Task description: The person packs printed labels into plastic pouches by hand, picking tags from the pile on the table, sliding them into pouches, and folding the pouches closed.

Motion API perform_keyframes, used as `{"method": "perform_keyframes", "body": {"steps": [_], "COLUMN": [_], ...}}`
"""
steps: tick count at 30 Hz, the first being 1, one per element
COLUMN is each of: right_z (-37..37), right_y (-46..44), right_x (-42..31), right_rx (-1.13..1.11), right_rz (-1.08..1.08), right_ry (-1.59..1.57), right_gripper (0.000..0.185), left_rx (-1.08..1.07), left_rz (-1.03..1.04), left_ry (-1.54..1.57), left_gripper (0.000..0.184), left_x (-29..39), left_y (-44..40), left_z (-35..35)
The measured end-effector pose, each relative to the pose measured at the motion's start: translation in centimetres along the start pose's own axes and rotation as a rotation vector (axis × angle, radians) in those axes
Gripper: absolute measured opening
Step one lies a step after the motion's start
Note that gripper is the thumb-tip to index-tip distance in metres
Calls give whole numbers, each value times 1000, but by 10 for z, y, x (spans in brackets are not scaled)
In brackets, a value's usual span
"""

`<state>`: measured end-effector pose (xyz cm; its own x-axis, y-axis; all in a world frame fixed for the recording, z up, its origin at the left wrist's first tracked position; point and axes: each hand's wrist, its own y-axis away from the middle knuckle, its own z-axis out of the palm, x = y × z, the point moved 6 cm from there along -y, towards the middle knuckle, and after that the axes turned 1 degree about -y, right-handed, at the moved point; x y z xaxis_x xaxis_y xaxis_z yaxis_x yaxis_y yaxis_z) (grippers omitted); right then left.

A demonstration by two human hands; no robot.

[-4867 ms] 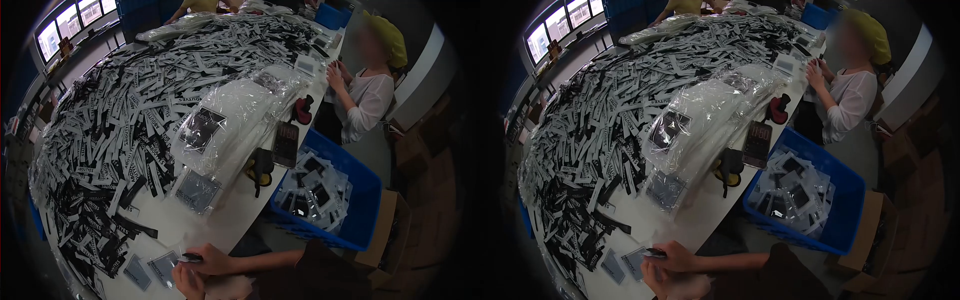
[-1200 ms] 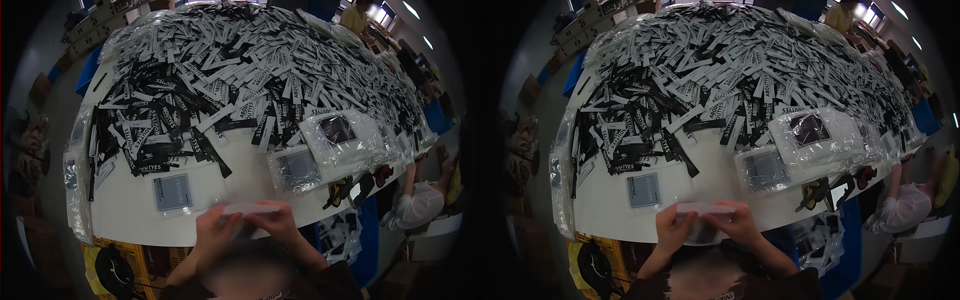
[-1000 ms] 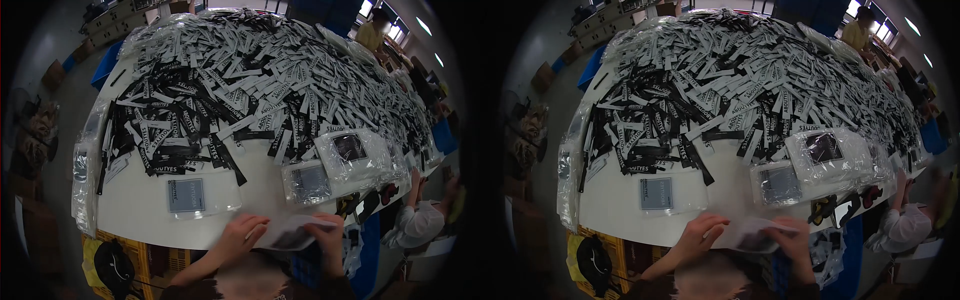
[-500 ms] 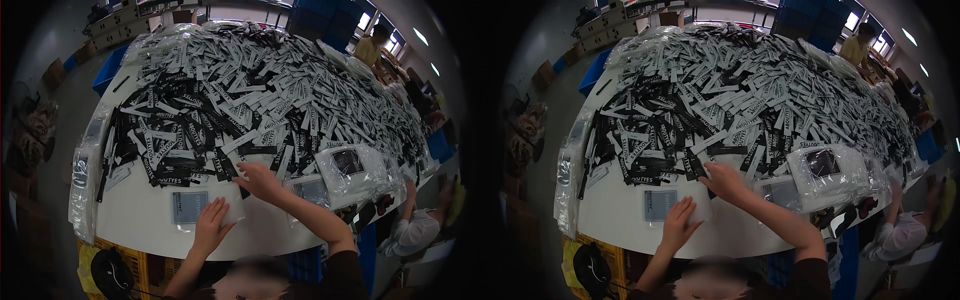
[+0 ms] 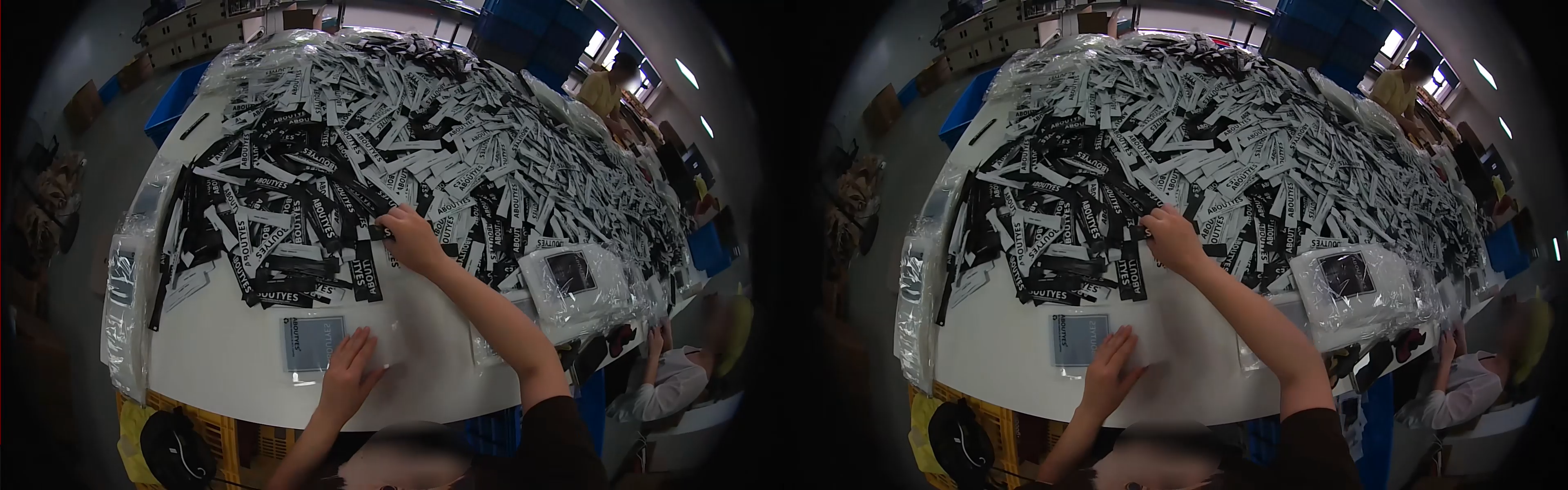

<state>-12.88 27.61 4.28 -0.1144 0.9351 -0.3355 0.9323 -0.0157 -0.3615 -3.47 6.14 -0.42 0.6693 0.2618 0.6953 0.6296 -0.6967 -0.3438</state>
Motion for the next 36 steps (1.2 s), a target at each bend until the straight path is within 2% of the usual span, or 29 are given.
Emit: {"method": "perform_keyframes", "body": {"steps": [3,4,6,8,10,12,13,15,16,18,20,22,23,25,26,27,28,29,30,31,32,33,34,35,36], "right_z": [-39,-55,-77,-83,-52,-12,-7,-27,-24,6,7,16,8,-15,-20,-21,-20,-21,-19,-17,-17,-14,-4,4,1], "right_y": [0,7,41,93,157,194,212,238,249,259,260,263,257,216,213,210,206,203,202,200,190,191,196,197,189], "right_x": [-20,-27,-38,-57,-62,-57,-65,-80,-81,-78,-84,-91,-92,-99,-99,-99,-100,-102,-112,-122,-133,-133,-125,-118,-123], "right_rx": [323,381,518,688,650,440,447,846,843,582,544,511,508,158,157,48,-57,-52,-99,-147,-102,-100,-162,-226,-226], "right_rz": [-103,17,222,176,253,495,503,305,320,613,662,750,752,673,658,623,585,565,458,355,243,229,344,459,445], "right_ry": [-176,-296,-697,-810,-822,-792,-795,-888,-887,-867,-885,-1175,-1181,-977,-988,-931,-872,-881,-875,-865,-819,-821,-933,-1040,-1036], "right_gripper": [18,9,7,12,13,15,15,16,16,19,20,22,22,19,19,16,15,15,13,13,14,14,15,21,21], "left_rx": [-19,-19,-51,-113,-165,-202,-212,0,-11,291,279,66,64,-77,-80,-71,-145,-216,-191,-180,-240,-299,-147,-132,-12], "left_rz": [-57,-62,-99,-84,-71,-137,-137,-300,-310,-213,-175,88,84,121,82,85,-78,-239,-285,-286,-416,-544,-555,-544,-578], "left_ry": [72,73,179,194,206,291,288,434,437,342,333,81,76,141,146,128,304,481,445,432,387,344,551,548,684], "left_gripper": [58,58,57,57,58,47,47,37,37,36,38,42,42,44,45,45,44,43,35,35,30,26,18,18,17], "left_x": [-2,-1,-4,-7,-8,-8,-9,-18,-11,13,37,73,75,73,69,72,70,65,56,50,39,31,32,33,31], "left_y": [-1,-2,-4,-6,-9,-10,-6,1,7,15,19,20,24,33,34,31,28,27,33,37,43,49,47,43,42], "left_z": [-4,-6,-8,-10,-13,-18,-17,-22,-18,-39,-36,-21,-16,2,2,-8,-15,-18,-17,-16,-10,-7,-12,-10,-11]}}
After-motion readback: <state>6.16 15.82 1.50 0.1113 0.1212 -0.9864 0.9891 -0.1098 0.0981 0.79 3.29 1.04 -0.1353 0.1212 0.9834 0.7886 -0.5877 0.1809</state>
